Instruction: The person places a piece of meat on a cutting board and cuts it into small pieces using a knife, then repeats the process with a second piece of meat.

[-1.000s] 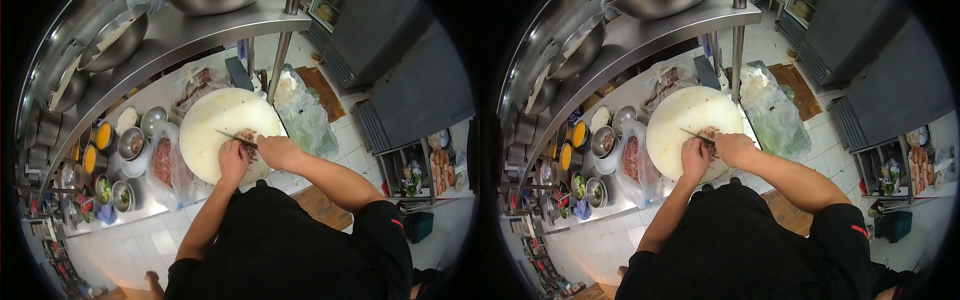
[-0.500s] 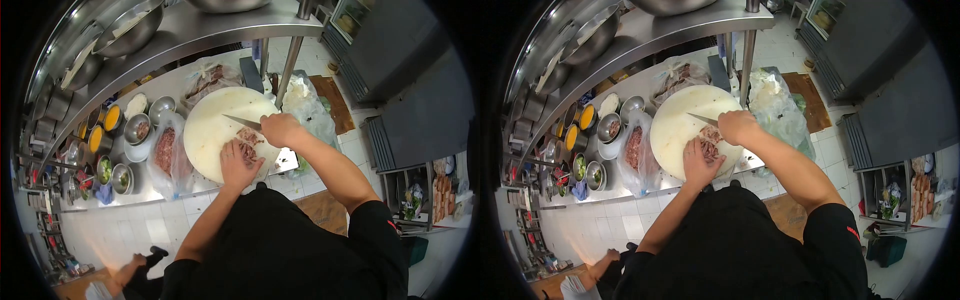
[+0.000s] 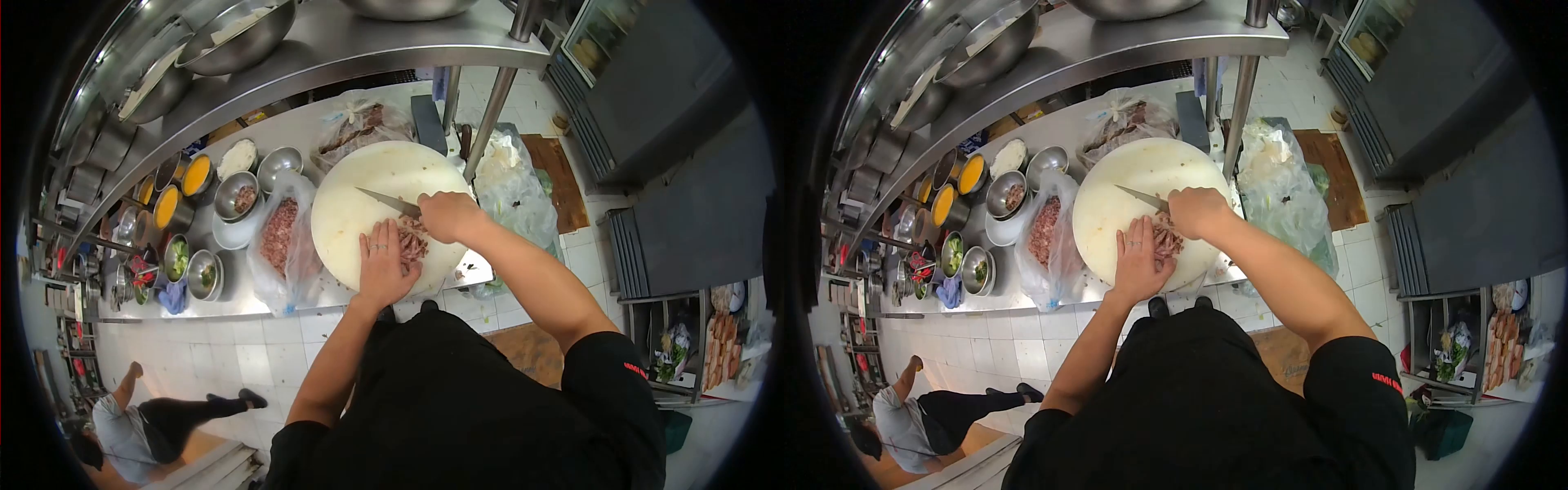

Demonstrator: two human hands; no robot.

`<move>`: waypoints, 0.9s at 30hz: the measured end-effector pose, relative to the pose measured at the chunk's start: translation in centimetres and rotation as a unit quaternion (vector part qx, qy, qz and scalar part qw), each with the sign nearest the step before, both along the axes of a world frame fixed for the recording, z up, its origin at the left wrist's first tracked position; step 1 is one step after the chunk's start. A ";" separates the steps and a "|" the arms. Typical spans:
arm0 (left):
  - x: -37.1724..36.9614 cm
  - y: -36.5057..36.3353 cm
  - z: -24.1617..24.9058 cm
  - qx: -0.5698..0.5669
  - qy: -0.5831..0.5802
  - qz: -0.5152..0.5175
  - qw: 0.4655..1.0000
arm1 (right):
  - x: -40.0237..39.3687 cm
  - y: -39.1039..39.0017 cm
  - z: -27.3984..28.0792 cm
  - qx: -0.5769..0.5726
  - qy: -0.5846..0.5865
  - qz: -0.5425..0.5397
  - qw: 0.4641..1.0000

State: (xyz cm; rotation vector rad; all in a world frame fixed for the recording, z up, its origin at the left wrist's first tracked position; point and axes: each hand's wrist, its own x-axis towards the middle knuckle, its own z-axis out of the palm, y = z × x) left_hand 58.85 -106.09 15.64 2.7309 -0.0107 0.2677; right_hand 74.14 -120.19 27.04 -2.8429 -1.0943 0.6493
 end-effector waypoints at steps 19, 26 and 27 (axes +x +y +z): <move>2.6 -0.7 -2.2 -0.080 -0.170 0.117 0.975 | -6.6 -3.5 6.7 -0.060 0.058 0.008 0.996; 2.8 -0.3 -2.7 -0.089 -0.175 0.101 0.975 | -4.5 -3.6 0.2 -0.041 0.041 -0.013 0.998; 2.5 -0.2 -2.5 -0.103 -0.159 0.100 0.977 | -3.9 -3.9 0.3 -0.023 0.053 -0.006 0.998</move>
